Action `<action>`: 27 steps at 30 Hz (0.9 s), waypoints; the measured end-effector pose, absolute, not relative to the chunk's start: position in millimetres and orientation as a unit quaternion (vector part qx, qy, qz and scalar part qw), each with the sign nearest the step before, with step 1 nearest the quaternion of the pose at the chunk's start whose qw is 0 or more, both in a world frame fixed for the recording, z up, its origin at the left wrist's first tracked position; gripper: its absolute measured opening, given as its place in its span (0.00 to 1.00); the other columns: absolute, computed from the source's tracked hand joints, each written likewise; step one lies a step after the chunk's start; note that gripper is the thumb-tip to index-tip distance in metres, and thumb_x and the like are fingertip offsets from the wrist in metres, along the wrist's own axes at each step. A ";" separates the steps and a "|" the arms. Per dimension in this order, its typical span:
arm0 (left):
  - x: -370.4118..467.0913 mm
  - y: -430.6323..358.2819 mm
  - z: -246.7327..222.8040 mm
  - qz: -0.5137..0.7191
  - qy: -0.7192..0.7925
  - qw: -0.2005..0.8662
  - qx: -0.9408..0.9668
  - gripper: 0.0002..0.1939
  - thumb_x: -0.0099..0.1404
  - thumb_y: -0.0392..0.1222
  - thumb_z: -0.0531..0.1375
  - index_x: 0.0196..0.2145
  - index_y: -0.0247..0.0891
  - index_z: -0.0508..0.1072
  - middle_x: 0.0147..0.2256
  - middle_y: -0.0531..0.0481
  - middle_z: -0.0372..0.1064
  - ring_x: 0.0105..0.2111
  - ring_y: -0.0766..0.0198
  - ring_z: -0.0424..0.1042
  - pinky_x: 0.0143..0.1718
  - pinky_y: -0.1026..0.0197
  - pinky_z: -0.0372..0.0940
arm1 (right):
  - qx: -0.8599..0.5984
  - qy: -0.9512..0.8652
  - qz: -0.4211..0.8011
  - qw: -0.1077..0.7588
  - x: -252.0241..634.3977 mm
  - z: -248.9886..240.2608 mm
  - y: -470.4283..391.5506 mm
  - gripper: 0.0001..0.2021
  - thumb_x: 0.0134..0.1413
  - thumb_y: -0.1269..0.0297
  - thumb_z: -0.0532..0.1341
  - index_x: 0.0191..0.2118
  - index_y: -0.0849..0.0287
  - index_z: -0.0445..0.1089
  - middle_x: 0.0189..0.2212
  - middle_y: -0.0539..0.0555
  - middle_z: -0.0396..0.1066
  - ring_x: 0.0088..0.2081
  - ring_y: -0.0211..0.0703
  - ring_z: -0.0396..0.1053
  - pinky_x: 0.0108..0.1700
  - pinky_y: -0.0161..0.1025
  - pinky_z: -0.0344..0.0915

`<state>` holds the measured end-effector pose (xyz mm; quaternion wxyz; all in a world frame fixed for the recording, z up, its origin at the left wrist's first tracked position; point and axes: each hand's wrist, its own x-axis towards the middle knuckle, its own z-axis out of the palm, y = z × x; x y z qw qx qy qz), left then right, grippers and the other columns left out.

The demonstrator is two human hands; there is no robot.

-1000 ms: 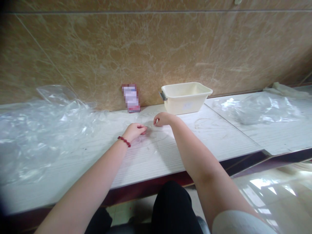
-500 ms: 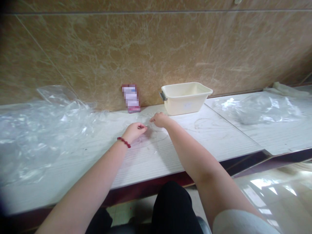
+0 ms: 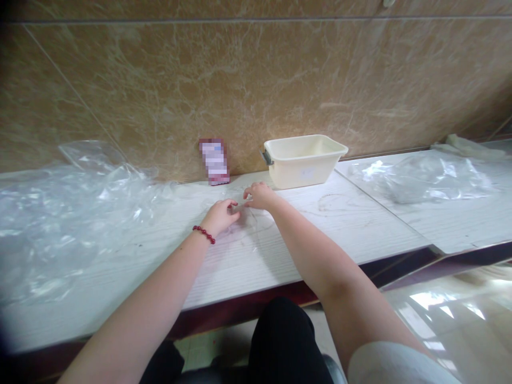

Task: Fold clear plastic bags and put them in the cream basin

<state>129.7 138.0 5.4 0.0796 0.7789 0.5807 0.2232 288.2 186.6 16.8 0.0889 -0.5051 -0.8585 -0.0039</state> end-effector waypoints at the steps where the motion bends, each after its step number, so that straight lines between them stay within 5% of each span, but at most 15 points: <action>1: 129.4 138.2 4.8 0.221 0.584 0.074 0.778 0.17 0.48 0.45 0.56 0.38 0.39 0.67 0.34 0.46 0.65 0.31 0.64 0.66 0.37 0.62 0.60 | -0.507 -0.857 -0.002 0.097 287.9 15.1 188.1 0.16 0.42 0.54 0.57 0.39 0.53 0.66 0.38 0.55 0.63 0.43 0.45 0.57 0.44 0.40 0.50; 15: 125.8 142.6 3.5 0.246 0.588 0.096 0.765 0.19 0.52 0.37 0.51 0.44 0.40 0.63 0.29 0.51 0.68 0.28 0.66 0.66 0.31 0.65 0.60 | -0.453 -0.885 -0.008 0.109 290.9 30.3 182.6 0.09 0.43 0.63 0.56 0.33 0.55 0.70 0.33 0.53 0.66 0.38 0.40 0.61 0.42 0.34 0.53; 27: 125.4 142.9 10.8 0.186 0.598 0.065 0.777 0.15 0.54 0.37 0.49 0.35 0.38 0.72 0.36 0.48 0.70 0.37 0.63 0.67 0.40 0.65 0.59 | -0.458 -0.886 0.055 -0.045 291.0 45.6 171.0 0.18 0.36 0.54 0.60 0.38 0.50 0.69 0.33 0.49 0.69 0.36 0.40 0.65 0.38 0.31 0.56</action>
